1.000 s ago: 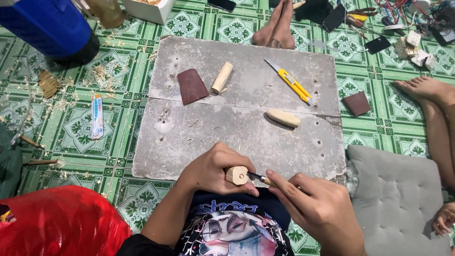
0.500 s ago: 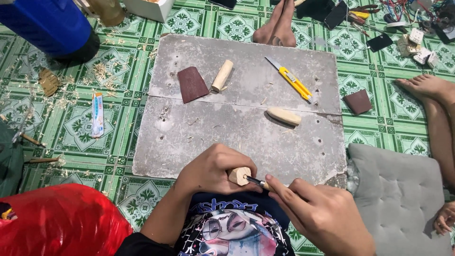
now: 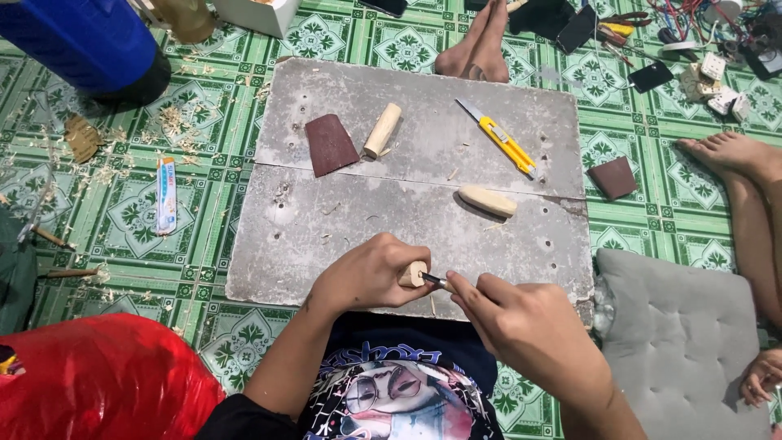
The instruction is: Refining and fitting small wooden components by carving and scraping with a utility knife and a screwdriver.
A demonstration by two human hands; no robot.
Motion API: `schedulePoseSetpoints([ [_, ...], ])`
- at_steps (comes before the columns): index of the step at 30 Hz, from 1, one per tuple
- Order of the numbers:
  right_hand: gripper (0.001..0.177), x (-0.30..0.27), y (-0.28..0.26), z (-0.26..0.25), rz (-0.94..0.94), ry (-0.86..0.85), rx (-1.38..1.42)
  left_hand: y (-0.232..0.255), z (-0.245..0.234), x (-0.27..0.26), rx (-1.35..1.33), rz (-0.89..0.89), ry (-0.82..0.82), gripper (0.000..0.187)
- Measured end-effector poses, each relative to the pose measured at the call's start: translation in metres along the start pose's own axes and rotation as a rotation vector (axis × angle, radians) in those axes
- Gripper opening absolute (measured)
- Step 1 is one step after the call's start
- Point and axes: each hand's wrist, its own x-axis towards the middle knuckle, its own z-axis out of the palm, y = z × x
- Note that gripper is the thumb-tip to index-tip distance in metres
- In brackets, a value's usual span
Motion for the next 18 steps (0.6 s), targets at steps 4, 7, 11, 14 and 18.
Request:
schedulePoseSetpoints([
  [4,0.024,0.001,0.005,0.008,0.010,0.001,0.128,-0.003,0.002,0.001,-0.005,-0.076,-0.051,0.020],
  [7,0.025,-0.002,0.007,0.011,0.016,-0.009,0.171,-0.008,0.007,0.001,-0.018,-0.100,-0.101,0.019],
  [11,0.022,-0.004,0.013,0.016,0.056,-0.038,0.330,-0.005,0.007,0.005,-0.096,-0.103,-0.127,0.018],
  [14,0.023,-0.003,0.016,0.019,0.075,0.008,0.444,-0.016,0.016,-0.003,-0.044,-0.138,-0.135,0.017],
  [18,0.027,-0.004,0.020,0.025,0.081,0.034,0.569,-0.001,0.000,0.008,-0.338,0.008,-0.102,0.017],
])
